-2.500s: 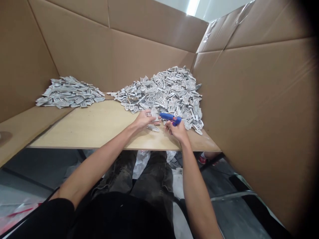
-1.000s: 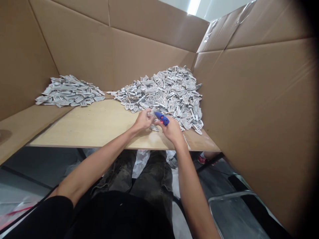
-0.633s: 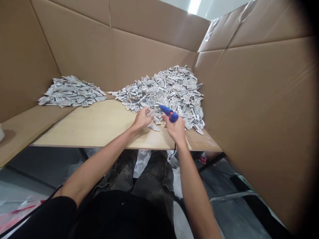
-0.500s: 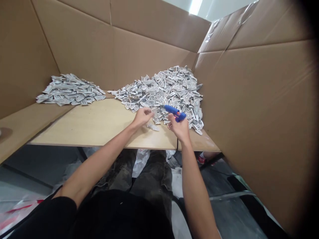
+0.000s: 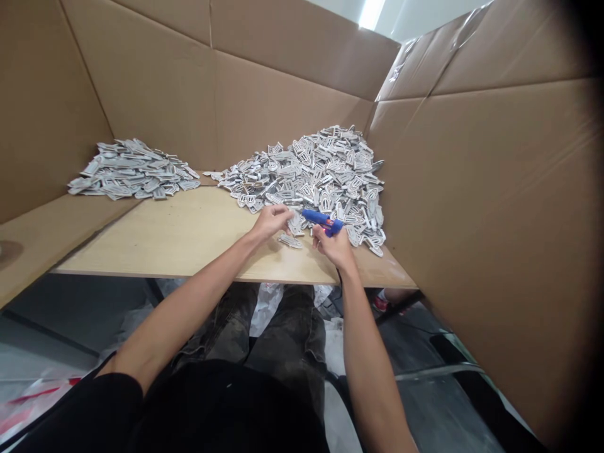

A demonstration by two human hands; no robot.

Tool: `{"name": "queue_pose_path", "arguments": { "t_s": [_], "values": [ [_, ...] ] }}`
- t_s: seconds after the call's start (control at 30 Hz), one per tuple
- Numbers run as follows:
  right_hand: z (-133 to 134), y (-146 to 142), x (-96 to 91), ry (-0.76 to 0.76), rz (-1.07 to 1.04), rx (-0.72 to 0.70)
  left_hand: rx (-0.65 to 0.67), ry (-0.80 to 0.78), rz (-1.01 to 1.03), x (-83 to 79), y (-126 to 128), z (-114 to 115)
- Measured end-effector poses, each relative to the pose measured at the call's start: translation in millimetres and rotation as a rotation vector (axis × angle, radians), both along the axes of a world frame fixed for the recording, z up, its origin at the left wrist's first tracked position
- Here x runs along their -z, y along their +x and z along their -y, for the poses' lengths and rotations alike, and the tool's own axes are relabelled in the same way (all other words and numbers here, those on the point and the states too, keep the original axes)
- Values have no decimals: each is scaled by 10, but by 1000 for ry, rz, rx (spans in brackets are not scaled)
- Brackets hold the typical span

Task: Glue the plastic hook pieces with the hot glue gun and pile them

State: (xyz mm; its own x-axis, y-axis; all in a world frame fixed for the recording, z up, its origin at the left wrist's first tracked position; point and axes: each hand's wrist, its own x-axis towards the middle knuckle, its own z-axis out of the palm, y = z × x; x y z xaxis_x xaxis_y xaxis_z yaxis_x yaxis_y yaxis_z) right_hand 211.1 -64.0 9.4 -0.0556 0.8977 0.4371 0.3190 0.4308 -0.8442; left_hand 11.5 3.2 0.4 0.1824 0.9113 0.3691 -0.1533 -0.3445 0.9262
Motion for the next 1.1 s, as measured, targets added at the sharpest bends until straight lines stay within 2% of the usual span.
{"name": "queue_pose_path", "arguments": {
  "t_s": [0.2,0.53,0.83,1.0,1.1],
  "values": [
    [-14,13,6,60,96,42,-3,37,-25,-5,-9,12],
    [1,-23,-3,52,151,118,-75,106,-101,-134,-26,185],
    [55,-45,-51,89,270,169,-106,116,-130,-108,-27,184],
    [53,-113,-51,253,444,164,-138,149,-172,-80,-55,184],
    [60,-146,-48,352,531,323,-141,134,-168,-62,-45,163]
  ]
}}
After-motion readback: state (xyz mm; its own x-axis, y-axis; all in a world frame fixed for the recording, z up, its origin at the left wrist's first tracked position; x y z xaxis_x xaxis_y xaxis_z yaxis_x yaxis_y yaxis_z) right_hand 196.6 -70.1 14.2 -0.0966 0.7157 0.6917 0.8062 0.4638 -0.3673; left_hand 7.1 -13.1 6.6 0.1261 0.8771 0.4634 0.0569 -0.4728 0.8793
